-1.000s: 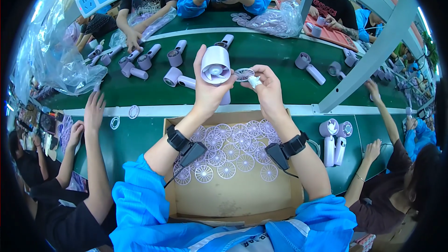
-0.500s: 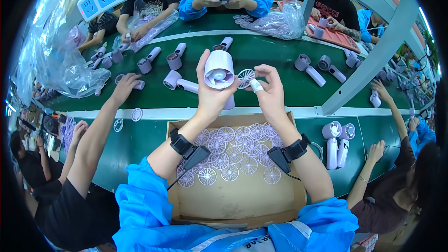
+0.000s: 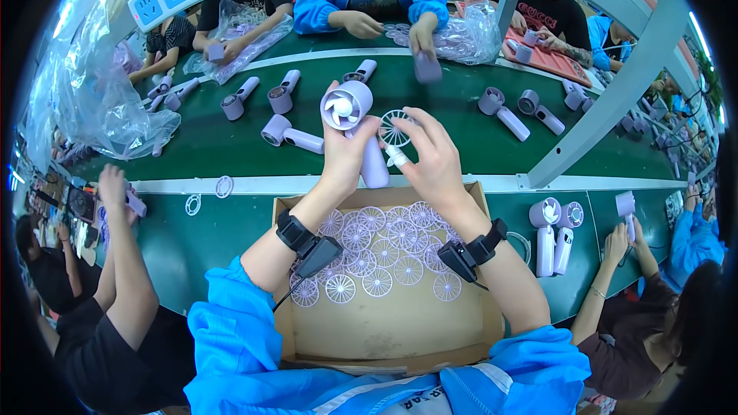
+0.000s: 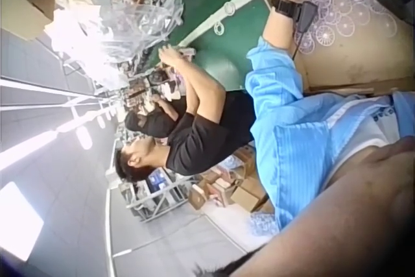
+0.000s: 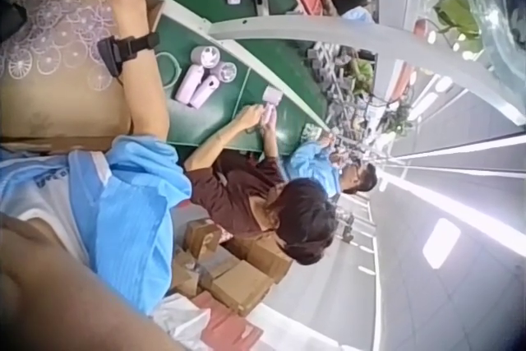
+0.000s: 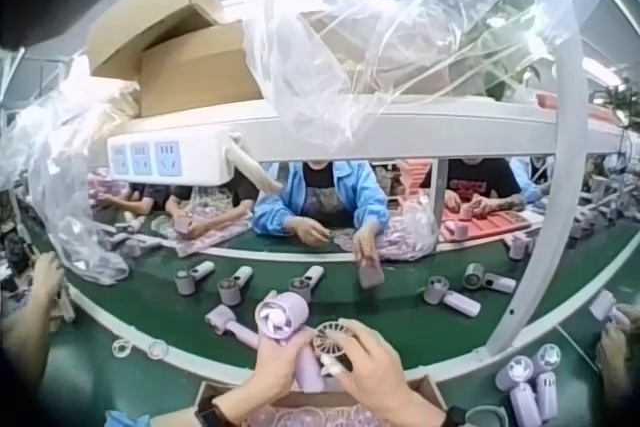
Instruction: The person assembles handheld fans by picking up a fan body, inserting a fan blade, and pressing a fan cover onto the front. The person then places the assembled fan onto the conveyor belt and repeats the process.
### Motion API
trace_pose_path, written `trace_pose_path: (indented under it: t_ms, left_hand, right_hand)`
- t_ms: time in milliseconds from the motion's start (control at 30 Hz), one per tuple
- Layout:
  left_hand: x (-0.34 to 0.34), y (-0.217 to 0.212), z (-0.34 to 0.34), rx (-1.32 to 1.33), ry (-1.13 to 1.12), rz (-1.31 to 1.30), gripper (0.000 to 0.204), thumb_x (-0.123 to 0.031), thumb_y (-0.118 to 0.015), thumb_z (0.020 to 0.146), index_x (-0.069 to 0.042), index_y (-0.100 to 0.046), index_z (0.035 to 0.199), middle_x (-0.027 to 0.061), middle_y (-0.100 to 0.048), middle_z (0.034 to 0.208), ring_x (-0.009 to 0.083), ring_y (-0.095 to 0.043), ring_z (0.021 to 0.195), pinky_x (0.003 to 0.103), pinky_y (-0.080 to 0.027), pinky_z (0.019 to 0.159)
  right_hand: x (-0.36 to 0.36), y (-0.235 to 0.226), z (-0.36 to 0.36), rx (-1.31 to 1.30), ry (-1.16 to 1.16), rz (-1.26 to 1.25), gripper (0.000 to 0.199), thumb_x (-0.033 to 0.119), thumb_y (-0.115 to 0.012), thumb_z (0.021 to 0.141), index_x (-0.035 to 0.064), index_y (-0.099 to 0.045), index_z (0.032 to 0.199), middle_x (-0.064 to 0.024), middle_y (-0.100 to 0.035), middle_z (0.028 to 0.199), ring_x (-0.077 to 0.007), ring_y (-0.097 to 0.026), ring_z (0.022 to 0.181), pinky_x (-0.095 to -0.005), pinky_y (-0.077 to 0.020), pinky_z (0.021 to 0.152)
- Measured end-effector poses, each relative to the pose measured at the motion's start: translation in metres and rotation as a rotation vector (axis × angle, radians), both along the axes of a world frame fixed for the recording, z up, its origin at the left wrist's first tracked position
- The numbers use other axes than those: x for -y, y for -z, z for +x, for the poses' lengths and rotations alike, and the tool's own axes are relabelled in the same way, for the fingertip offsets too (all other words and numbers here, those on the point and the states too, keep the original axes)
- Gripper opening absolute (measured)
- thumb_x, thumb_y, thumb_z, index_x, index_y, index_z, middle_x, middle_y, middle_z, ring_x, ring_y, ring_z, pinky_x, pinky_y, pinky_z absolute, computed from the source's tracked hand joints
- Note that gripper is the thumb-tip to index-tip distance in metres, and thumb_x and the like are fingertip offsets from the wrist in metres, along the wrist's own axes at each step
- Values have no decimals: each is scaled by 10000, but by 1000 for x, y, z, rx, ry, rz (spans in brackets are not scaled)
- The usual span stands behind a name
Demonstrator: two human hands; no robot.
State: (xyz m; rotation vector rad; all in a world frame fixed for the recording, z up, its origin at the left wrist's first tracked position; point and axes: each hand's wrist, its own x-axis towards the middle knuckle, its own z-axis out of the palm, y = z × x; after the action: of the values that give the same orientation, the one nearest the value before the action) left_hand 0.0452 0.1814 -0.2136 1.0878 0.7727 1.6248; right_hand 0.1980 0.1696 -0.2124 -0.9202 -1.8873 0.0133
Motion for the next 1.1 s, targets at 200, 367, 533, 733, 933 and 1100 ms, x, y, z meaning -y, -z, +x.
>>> trace_pose_path:
  t_ms: [200,367,533,733,933,1100]
  left_hand:
    - [-5,-2,-11,-68,140,-289,718,-33,-577,850,-166,-197,1444,97,-606,920,179,-639,687,294,-540,573]
    - [13,-20,-5,-576,78,-72,716,-13,-569,808,-191,-277,1438,140,-643,954,191,-654,649,296,-537,572]
    - [12,-17,-2,-688,58,16,745,-1,-579,773,-197,-305,1437,162,-648,983,187,-657,655,301,-531,590]
    - [13,-17,-3,-706,70,-1,750,0,-579,773,-205,-301,1439,162,-650,969,188,-656,653,307,-528,592]
    - [11,-11,-2,-719,60,34,748,6,-573,769,-207,-307,1435,160,-652,949,189,-655,658,308,-528,596]
    - [10,-9,-2,-734,74,49,764,13,-565,768,-213,-283,1441,154,-650,930,181,-648,654,306,-526,586]
  right_hand:
    - [-3,1,4,-85,12,2,440,40,-741,664,49,-632,1091,-143,-587,1175,-316,-580,1048,-375,-482,872]
    - [-1,-4,1,-17,-6,78,442,27,-744,641,42,-639,1070,-146,-593,1171,-315,-582,1031,-378,-485,861]
    - [-1,-5,1,7,-4,131,440,20,-746,634,41,-644,1061,-139,-594,1175,-315,-580,1023,-384,-487,853]
    - [-1,-5,0,28,1,151,431,26,-748,633,44,-650,1052,-134,-593,1180,-309,-568,1029,-386,-484,857]
    - [0,-5,0,47,10,162,427,27,-749,632,53,-660,1049,-127,-590,1182,-305,-552,1026,-386,-481,859]
    - [2,-6,1,61,13,168,441,19,-749,621,65,-665,1051,-126,-589,1173,-308,-550,1018,-390,-482,854]
